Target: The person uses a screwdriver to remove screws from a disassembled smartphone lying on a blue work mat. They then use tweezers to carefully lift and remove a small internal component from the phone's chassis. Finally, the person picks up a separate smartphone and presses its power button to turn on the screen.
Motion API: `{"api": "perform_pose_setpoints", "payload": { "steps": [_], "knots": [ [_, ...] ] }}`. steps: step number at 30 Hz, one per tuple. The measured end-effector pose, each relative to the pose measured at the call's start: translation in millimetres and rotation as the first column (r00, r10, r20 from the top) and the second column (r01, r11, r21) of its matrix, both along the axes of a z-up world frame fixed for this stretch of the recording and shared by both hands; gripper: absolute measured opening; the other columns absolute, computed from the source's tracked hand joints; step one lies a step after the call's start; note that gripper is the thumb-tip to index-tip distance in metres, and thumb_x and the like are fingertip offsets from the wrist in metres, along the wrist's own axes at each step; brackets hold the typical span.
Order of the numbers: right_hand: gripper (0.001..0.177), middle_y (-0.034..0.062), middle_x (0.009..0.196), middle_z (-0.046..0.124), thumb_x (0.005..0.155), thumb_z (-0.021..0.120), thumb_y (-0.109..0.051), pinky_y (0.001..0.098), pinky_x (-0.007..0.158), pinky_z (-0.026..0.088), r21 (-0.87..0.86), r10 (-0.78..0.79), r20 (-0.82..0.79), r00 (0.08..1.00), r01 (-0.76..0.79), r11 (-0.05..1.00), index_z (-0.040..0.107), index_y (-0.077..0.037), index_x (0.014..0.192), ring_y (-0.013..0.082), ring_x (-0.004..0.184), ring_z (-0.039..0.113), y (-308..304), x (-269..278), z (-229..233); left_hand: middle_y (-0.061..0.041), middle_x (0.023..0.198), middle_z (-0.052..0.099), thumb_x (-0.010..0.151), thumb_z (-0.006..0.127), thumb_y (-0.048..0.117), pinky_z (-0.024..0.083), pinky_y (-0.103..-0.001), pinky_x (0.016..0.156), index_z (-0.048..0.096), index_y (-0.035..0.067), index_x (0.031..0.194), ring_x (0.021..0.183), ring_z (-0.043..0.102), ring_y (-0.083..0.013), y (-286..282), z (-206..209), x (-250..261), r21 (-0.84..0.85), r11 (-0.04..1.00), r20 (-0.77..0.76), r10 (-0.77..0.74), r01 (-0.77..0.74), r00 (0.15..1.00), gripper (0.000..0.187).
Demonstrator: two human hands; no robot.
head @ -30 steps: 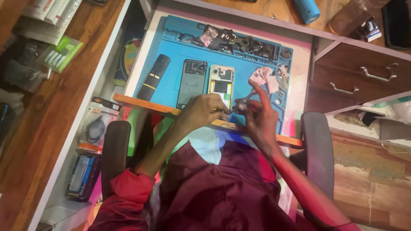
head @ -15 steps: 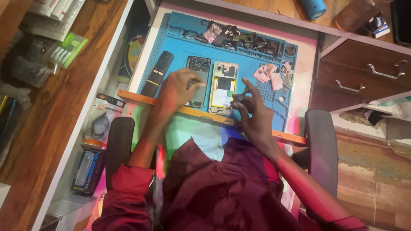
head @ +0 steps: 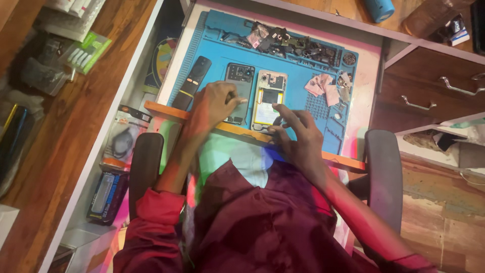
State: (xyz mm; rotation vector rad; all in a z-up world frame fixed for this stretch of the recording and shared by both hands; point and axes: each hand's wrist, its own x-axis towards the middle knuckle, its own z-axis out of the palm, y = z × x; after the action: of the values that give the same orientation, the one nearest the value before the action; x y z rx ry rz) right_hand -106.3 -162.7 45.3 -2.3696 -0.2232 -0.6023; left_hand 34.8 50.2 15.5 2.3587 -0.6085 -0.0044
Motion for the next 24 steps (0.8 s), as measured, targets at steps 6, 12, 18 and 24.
{"api": "perform_pose_setpoints", "payload": {
  "steps": [6, 12, 18, 24],
  "knots": [
    [0.040, 0.0095, 0.102, 0.068, 0.089, 0.081, -0.004, 0.0353, 0.075, 0.057, 0.042, 0.014, 0.079, 0.997, -0.018, 0.999, 0.070, -0.014, 0.126, 0.0203, 0.089, 0.072, 0, 3, 2, -0.016, 0.088, 0.073, 0.096, 0.071, 0.032, 0.052, -0.048, 0.065, 0.074, 0.007, 0.089, 0.081, 0.069, -0.0382, -1, -6, 1, -0.069, 0.996, 0.071, 0.053, -0.048, 0.996, 0.026],
    [0.040, 0.0101, 0.109, 0.071, 0.094, 0.067, 0.009, 0.0324, 0.083, 0.064, 0.116, 0.111, 0.034, 0.993, -0.114, 0.987, 0.069, -0.012, 0.129, 0.0206, 0.096, 0.075, -6, 1, -3, -0.012, 0.083, 0.072, 0.091, 0.076, 0.026, 0.053, -0.039, 0.062, 0.075, 0.007, 0.100, 0.068, 0.069, -0.0258, -8, 10, -2, -0.201, 0.974, -0.119, -0.129, 0.104, 0.985, 0.022],
    [0.046, 0.0129, 0.125, 0.072, 0.083, 0.077, 0.003, 0.0382, 0.090, 0.059, -0.029, 0.081, 0.007, 0.997, -0.081, 0.996, 0.069, -0.011, 0.126, 0.0310, 0.115, 0.072, -9, -1, -7, -0.009, 0.090, 0.074, 0.082, 0.078, 0.011, 0.057, -0.032, 0.069, 0.078, 0.006, 0.098, 0.078, 0.073, -0.0189, -26, 2, -14, -0.315, 0.855, -0.066, -0.452, 0.411, 0.890, 0.017],
    [0.062, 0.0146, 0.137, 0.068, 0.077, 0.084, -0.001, 0.0456, 0.109, 0.052, -0.046, 0.108, 0.111, 0.988, -0.103, 0.994, 0.065, -0.010, 0.135, 0.0373, 0.142, 0.055, -12, 1, -8, -0.010, 0.094, 0.073, 0.079, 0.078, 0.009, 0.057, -0.034, 0.074, 0.078, 0.006, 0.101, 0.082, 0.072, -0.0208, -35, -5, -20, -0.236, 0.854, -0.069, -0.490, 0.463, 0.869, 0.023]
  ]
}}
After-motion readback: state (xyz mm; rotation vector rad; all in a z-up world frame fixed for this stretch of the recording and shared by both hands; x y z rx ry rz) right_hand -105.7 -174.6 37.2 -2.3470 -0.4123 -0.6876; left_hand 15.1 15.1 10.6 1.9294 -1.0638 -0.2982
